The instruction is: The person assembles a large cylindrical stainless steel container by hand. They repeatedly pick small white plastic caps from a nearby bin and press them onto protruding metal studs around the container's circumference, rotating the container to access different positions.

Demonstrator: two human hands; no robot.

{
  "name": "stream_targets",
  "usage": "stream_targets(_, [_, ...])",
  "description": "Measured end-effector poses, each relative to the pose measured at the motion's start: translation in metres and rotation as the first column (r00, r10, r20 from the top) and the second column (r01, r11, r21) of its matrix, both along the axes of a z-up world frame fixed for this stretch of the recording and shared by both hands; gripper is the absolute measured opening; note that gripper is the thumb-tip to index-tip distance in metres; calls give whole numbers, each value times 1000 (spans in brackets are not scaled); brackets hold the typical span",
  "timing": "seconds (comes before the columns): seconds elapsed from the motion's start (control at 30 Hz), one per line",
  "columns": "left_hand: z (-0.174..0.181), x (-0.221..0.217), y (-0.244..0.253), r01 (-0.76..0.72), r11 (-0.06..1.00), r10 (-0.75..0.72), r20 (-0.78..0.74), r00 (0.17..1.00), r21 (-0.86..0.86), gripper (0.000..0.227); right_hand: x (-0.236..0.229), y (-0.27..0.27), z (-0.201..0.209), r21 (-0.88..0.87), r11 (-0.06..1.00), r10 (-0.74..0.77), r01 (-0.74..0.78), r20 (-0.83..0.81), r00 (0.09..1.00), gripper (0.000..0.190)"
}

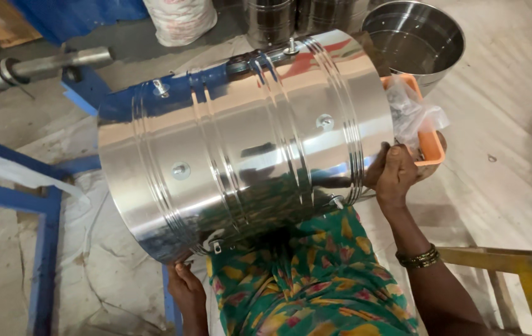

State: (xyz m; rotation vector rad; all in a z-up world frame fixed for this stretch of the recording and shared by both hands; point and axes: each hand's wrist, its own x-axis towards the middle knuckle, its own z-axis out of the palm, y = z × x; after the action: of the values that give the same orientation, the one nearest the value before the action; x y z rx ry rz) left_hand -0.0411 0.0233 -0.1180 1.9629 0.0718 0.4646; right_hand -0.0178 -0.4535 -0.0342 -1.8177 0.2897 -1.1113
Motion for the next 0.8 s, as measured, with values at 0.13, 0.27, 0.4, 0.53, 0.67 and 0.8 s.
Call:
stream_targets(0.13, [30,8,2,69,998,-69,40,997,3,48,1,-11,-17,-20,1000,12,-13,-31,999,36])
stream_targets(0.27, [97,32,0,83,996,-78,165,983,-26,47,8,-21,-29,-59,998,40,-37,46,998,33])
stream_targets(0.4, [168,68,-17,74,996,-55,285,957,-56,54,-9,-28,-46,-4,998,57,-56,45,997,30])
stream_targets(0.53, [201,83,-34,-178,983,175,64,983,51,47,-41,-18,-42,-26,999,31,-33,-57,998,40])
stream_targets(0.67, [198,74,-33,-103,992,115,203,972,-68,38,-55,-5,19,-18,998,57,-61,-191,980,19])
stream_targets(0.8, [185,73,-30,-133,984,150,144,978,-116,38,-43,7,114,-483,870,63,-97,-86,994,14])
